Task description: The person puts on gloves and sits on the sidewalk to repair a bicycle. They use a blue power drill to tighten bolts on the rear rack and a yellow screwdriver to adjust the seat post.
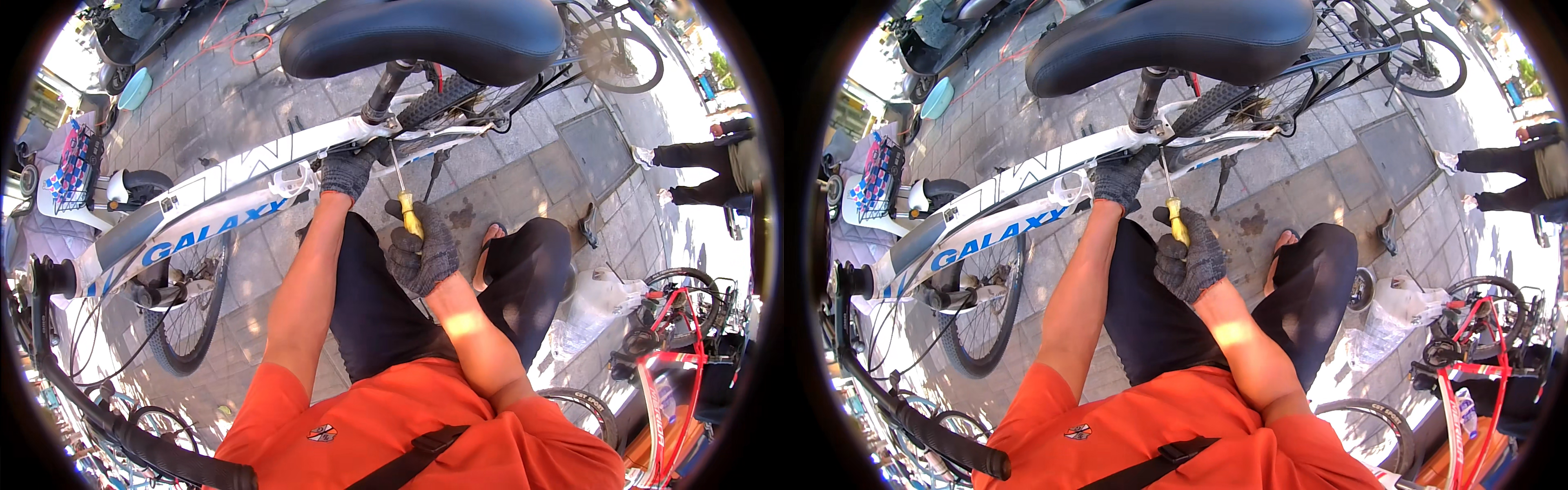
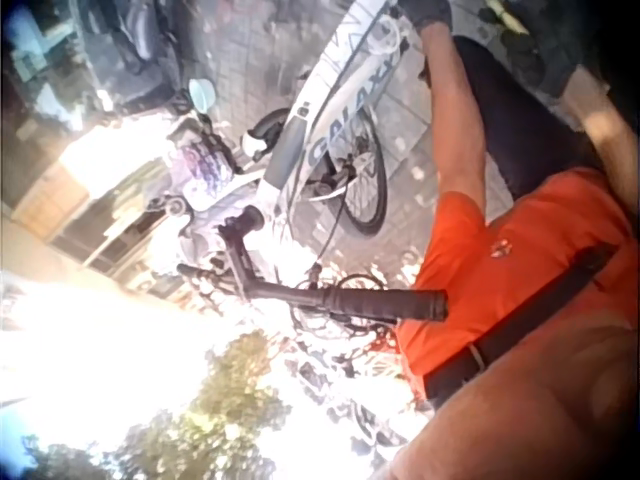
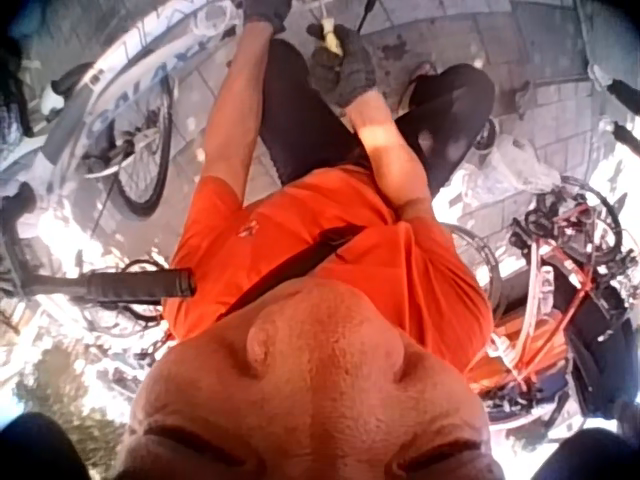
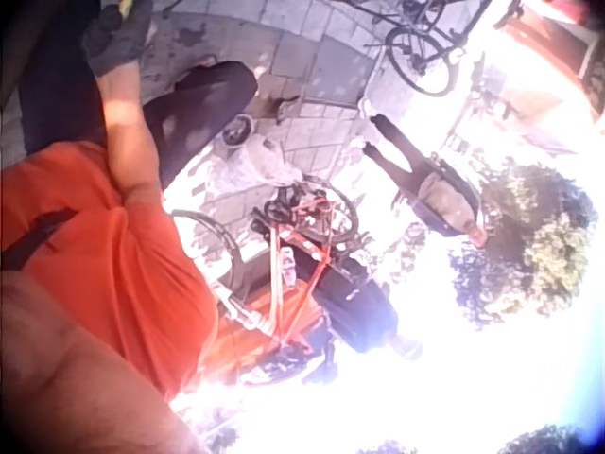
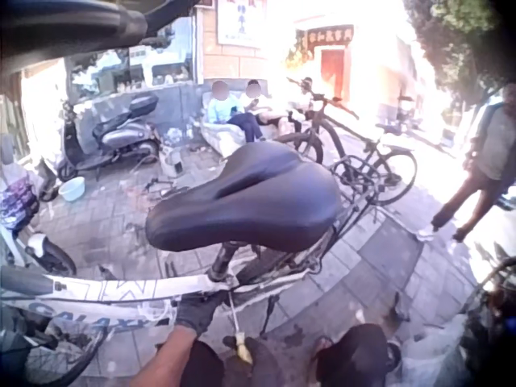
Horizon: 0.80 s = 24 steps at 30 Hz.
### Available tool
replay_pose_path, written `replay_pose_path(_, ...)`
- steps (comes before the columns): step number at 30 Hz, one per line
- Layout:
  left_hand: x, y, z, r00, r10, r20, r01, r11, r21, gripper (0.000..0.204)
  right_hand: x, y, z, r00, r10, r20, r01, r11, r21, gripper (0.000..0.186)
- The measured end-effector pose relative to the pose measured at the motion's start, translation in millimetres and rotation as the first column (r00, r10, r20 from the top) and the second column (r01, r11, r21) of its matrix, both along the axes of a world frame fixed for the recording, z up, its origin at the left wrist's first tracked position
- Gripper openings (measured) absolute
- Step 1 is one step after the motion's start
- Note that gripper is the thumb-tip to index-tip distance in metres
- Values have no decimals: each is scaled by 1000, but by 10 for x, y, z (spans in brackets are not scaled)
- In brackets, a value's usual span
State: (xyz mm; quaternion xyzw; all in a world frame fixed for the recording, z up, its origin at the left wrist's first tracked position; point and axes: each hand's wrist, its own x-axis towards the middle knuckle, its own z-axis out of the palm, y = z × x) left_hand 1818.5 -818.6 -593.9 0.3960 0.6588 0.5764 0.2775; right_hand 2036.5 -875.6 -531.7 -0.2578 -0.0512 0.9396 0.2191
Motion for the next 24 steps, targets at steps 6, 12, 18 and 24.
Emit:
replay_pose_path(6, 82, -23, 265, 1000, -2, -15, 2, 1000, -18, 45, -137, -47, -25, 776, -304, 553, -87, 816, 571, 30)
replay_pose_path(12, 41, -65, 249, 999, -41, 35, 43, 997, -61, 46, -5, 36, 1, 991, -108, 80, 105, 993, 51, 31)
replay_pose_path(18, 109, -70, 325, 999, -35, -10, 34, 995, -97, 36, -1, 81, -103, 998, -24, -61, 22, 999, -35, 31)
replay_pose_path(24, 87, -73, 211, 1000, 23, -18, -23, 1000, -7, 33, -78, 69, -32, 999, 11, -45, -12, 1000, -28, 29)
